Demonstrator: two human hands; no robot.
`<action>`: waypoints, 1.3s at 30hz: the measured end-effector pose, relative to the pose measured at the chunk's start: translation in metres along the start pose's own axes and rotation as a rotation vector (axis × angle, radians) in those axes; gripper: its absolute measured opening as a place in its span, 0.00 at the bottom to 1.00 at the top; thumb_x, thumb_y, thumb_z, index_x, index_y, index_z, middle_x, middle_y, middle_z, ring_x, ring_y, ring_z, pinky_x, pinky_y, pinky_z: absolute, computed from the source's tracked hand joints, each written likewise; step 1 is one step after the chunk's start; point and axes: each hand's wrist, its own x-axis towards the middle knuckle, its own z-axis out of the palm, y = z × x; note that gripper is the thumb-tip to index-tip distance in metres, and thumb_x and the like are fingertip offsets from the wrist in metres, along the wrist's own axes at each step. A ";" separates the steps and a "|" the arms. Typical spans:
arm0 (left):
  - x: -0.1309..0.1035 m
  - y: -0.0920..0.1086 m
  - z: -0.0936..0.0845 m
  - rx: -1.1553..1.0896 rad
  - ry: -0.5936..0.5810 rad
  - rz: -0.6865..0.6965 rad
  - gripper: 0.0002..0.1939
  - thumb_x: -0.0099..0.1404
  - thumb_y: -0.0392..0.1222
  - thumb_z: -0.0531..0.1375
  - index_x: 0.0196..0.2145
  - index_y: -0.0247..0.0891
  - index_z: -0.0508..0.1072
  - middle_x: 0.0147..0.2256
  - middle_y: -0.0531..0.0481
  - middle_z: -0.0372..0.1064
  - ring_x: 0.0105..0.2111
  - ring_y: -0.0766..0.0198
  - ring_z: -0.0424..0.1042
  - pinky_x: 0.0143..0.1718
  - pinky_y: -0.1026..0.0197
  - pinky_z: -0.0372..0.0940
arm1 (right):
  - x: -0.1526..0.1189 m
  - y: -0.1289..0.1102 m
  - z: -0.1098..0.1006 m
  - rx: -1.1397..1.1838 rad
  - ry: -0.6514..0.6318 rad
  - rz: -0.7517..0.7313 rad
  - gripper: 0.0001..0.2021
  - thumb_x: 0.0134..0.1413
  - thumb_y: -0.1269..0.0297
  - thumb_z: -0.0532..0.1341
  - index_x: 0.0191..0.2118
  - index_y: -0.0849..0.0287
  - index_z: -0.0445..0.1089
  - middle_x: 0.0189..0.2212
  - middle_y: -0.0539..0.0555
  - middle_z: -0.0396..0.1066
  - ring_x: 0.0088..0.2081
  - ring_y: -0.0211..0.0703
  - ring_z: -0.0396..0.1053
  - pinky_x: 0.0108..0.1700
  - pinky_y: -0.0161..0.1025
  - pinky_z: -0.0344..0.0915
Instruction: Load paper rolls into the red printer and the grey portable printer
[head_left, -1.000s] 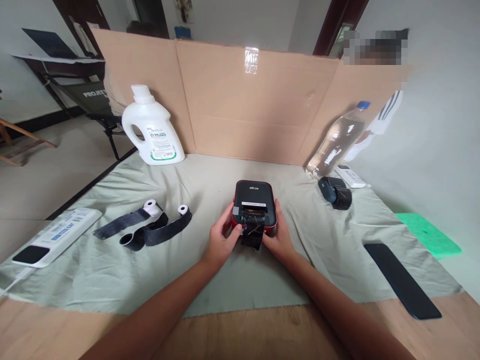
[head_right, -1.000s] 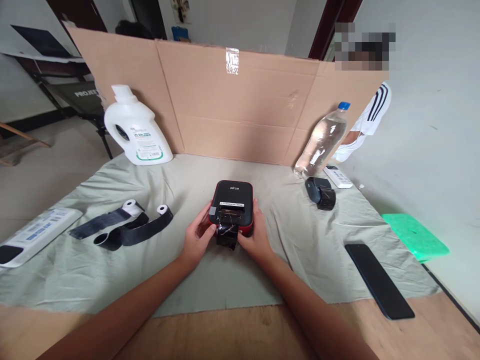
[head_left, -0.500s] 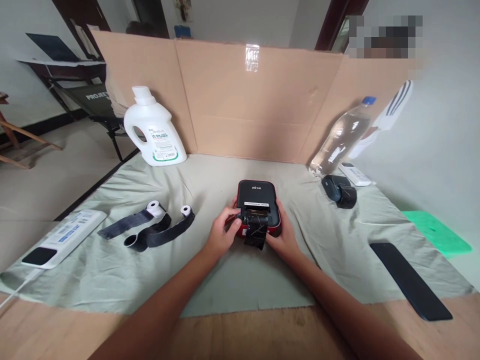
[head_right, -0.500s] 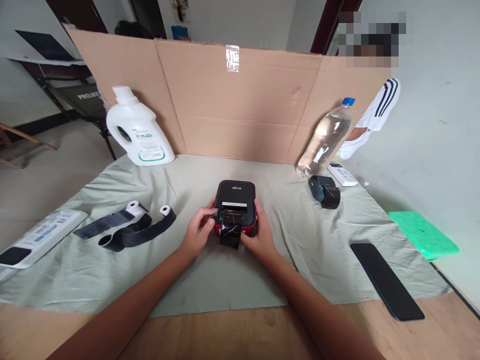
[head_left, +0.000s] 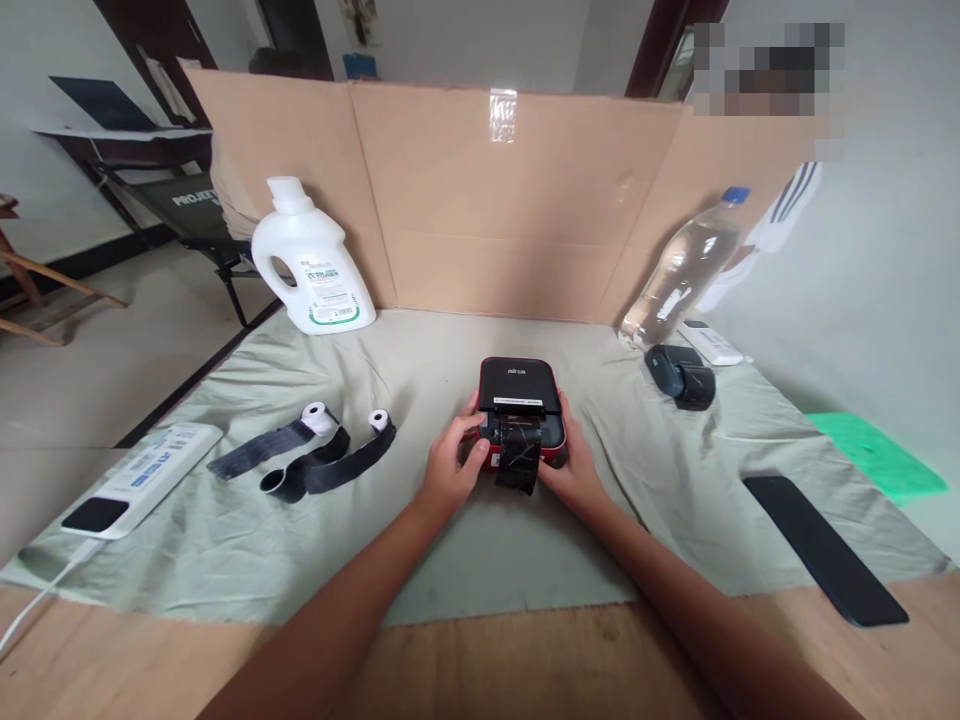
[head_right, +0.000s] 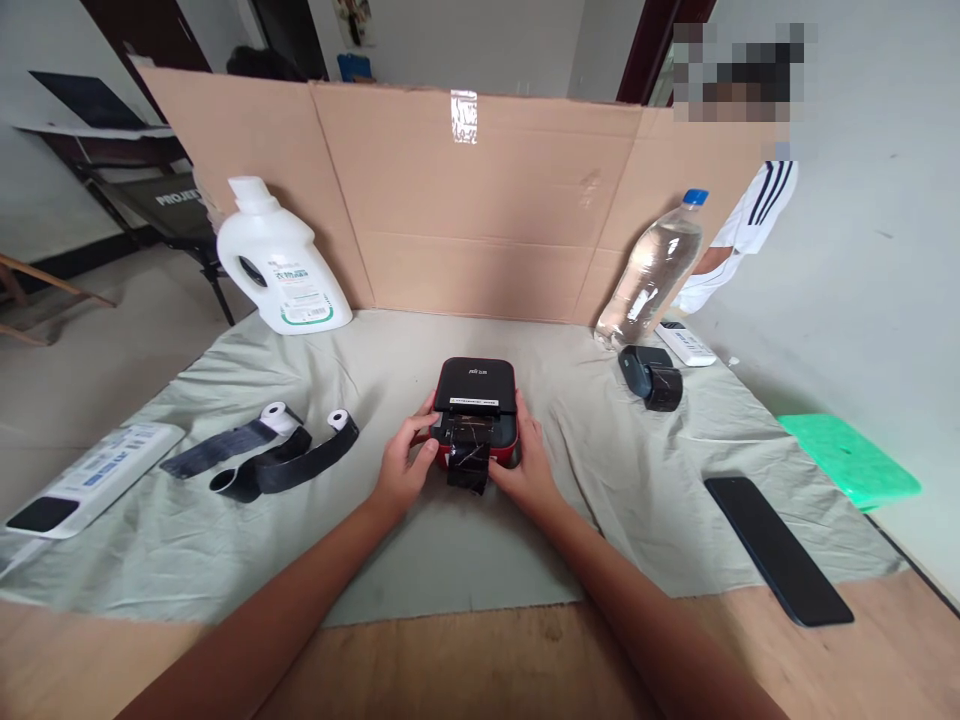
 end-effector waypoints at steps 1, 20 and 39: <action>0.000 0.000 0.000 0.006 -0.002 -0.003 0.16 0.70 0.45 0.54 0.53 0.39 0.68 0.64 0.41 0.58 0.61 0.52 0.64 0.55 0.53 0.66 | 0.000 -0.001 -0.001 0.004 -0.007 0.004 0.49 0.52 0.53 0.66 0.72 0.50 0.36 0.68 0.59 0.51 0.66 0.60 0.53 0.66 0.57 0.53; 0.000 0.002 0.001 -0.006 0.035 0.002 0.15 0.70 0.45 0.54 0.52 0.40 0.70 0.60 0.43 0.65 0.58 0.54 0.68 0.55 0.53 0.67 | 0.064 -0.032 -0.046 0.023 -0.106 0.031 0.21 0.66 0.52 0.53 0.60 0.48 0.68 0.56 0.52 0.70 0.58 0.48 0.65 0.61 0.51 0.60; 0.002 0.003 -0.003 -0.005 0.001 0.063 0.16 0.70 0.42 0.54 0.53 0.42 0.70 0.61 0.46 0.64 0.58 0.54 0.68 0.59 0.50 0.65 | 0.139 -0.048 0.007 -0.795 -0.603 0.079 0.09 0.42 0.63 0.69 0.34 0.53 0.78 0.36 0.56 0.78 0.48 0.62 0.69 0.48 0.52 0.65</action>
